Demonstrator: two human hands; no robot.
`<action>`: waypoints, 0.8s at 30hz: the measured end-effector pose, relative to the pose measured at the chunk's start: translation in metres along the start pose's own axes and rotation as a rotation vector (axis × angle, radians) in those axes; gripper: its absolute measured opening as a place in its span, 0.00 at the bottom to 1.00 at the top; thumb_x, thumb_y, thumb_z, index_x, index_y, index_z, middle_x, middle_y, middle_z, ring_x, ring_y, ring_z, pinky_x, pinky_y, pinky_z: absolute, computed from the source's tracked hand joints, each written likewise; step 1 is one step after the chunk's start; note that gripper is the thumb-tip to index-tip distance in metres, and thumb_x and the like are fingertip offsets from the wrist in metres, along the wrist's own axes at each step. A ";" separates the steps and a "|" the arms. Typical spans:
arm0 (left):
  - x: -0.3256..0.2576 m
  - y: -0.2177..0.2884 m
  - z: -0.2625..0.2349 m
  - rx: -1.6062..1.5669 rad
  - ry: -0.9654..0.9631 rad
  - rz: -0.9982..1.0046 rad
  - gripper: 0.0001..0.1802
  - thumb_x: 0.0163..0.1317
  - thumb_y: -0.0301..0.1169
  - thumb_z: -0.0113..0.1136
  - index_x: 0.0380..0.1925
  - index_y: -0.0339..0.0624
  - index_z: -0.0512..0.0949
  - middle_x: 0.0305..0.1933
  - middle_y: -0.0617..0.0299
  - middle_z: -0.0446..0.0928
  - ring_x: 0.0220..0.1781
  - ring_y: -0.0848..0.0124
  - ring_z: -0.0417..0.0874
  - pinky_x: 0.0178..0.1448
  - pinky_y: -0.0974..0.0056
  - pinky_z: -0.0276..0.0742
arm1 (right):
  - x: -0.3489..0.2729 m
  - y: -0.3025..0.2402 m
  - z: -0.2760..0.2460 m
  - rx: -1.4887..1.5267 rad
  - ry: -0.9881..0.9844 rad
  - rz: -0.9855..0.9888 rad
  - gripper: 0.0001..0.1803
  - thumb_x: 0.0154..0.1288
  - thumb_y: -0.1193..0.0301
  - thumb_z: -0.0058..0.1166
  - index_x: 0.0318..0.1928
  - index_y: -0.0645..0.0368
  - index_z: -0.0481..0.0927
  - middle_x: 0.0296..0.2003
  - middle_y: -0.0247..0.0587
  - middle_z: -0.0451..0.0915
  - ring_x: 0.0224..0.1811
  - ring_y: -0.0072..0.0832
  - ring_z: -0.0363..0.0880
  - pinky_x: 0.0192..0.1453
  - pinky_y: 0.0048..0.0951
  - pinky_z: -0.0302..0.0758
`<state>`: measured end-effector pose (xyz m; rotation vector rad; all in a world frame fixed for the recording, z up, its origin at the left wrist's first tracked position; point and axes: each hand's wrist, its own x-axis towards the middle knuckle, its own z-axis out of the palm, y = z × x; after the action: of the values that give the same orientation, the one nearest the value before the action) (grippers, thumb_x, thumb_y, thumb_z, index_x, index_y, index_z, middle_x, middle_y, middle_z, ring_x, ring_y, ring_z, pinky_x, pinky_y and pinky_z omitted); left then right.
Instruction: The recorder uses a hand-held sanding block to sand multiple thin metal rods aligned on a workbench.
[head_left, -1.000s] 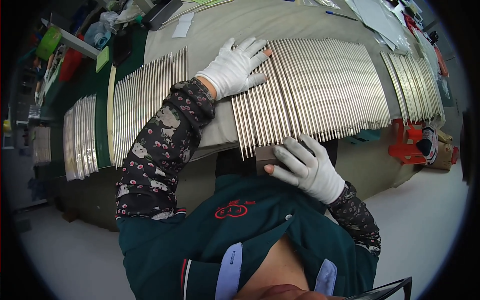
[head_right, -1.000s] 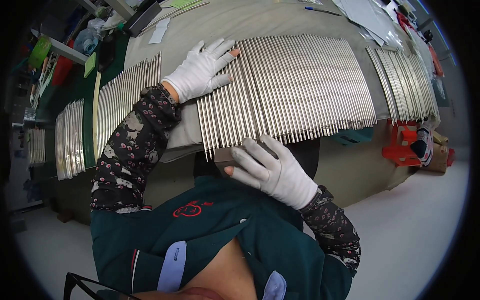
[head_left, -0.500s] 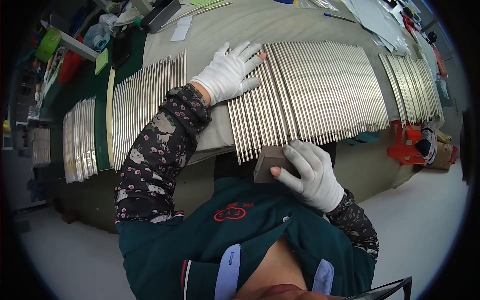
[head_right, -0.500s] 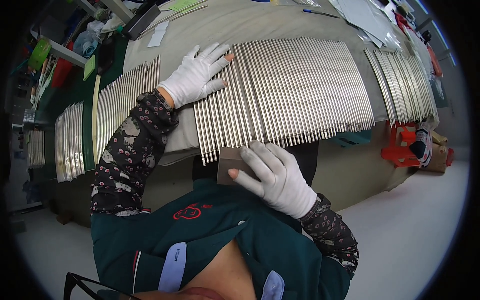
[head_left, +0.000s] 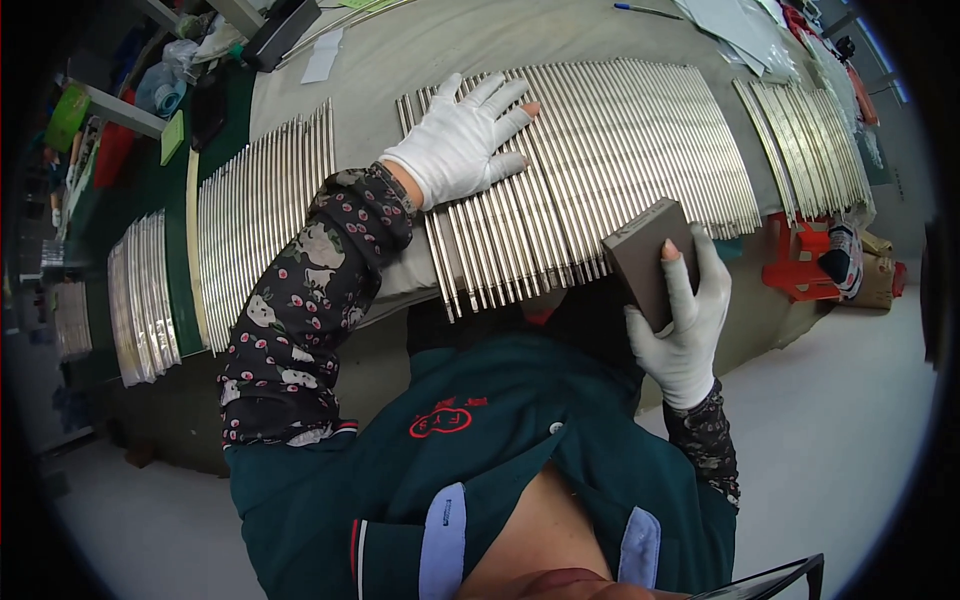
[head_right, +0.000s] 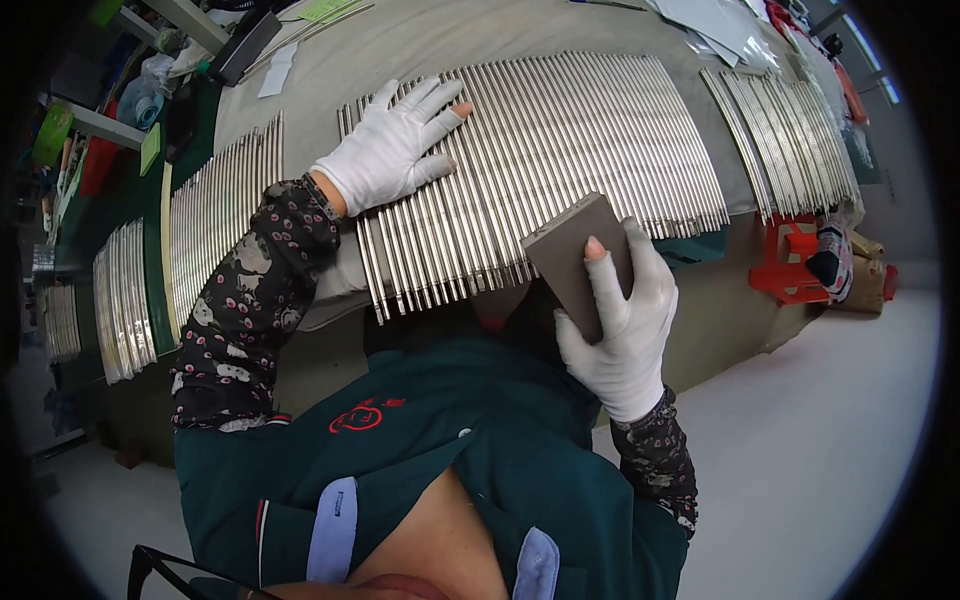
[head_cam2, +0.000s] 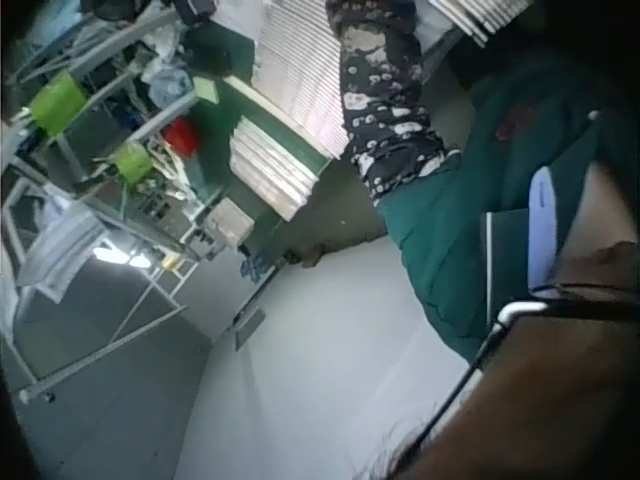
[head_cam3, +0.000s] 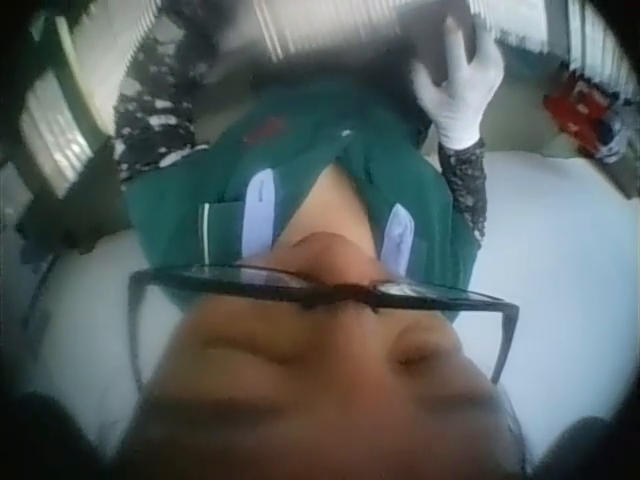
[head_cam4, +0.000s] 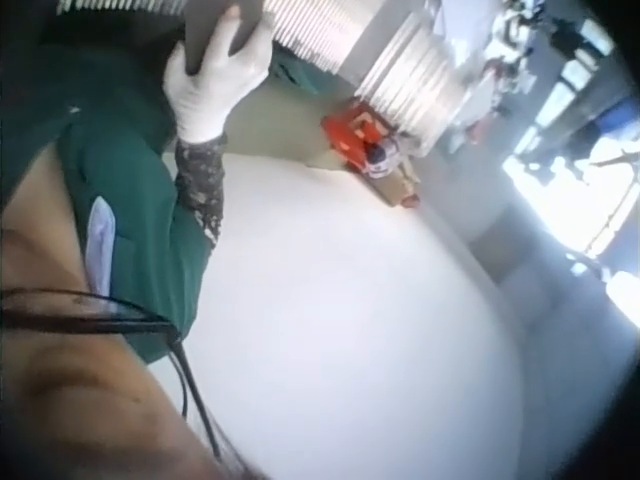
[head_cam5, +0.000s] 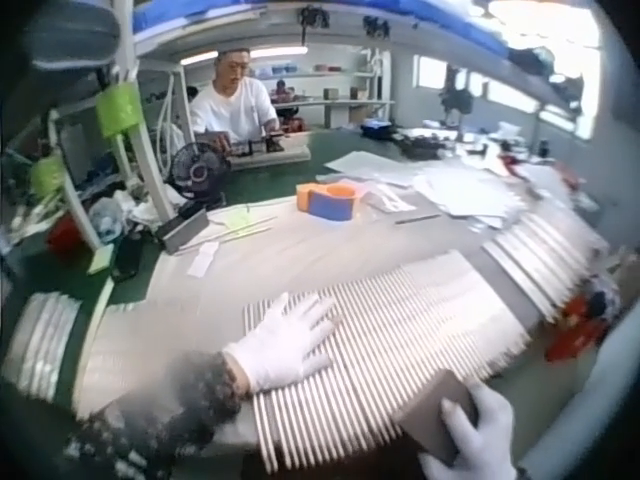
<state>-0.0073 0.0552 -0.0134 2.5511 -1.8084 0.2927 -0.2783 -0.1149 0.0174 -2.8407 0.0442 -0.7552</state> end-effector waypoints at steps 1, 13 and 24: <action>0.001 -0.001 0.000 -0.013 0.004 -0.001 0.35 0.67 0.53 0.43 0.69 0.48 0.57 0.72 0.51 0.55 0.74 0.54 0.54 0.74 0.43 0.47 | 0.000 0.000 0.002 0.001 0.004 0.003 0.50 0.39 0.74 0.65 0.68 0.44 0.60 0.61 0.59 0.62 0.57 0.50 0.66 0.59 0.44 0.64; 0.000 0.004 -0.007 -0.038 -0.014 -0.002 0.34 0.65 0.48 0.49 0.68 0.46 0.59 0.74 0.53 0.54 0.74 0.55 0.54 0.74 0.45 0.47 | -0.014 0.015 -0.001 0.012 -0.035 0.019 0.50 0.38 0.74 0.65 0.67 0.46 0.61 0.62 0.59 0.61 0.58 0.51 0.66 0.58 0.45 0.65; 0.001 0.005 -0.008 -0.046 -0.033 -0.012 0.35 0.64 0.47 0.50 0.68 0.46 0.59 0.74 0.52 0.52 0.74 0.55 0.53 0.74 0.43 0.48 | -0.010 -0.002 -0.006 0.062 -0.089 0.025 0.48 0.35 0.70 0.67 0.64 0.48 0.65 0.60 0.59 0.63 0.55 0.50 0.68 0.56 0.45 0.66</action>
<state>-0.0128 0.0537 -0.0060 2.5502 -1.7884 0.2076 -0.2902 -0.1132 0.0176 -2.8057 0.0416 -0.6133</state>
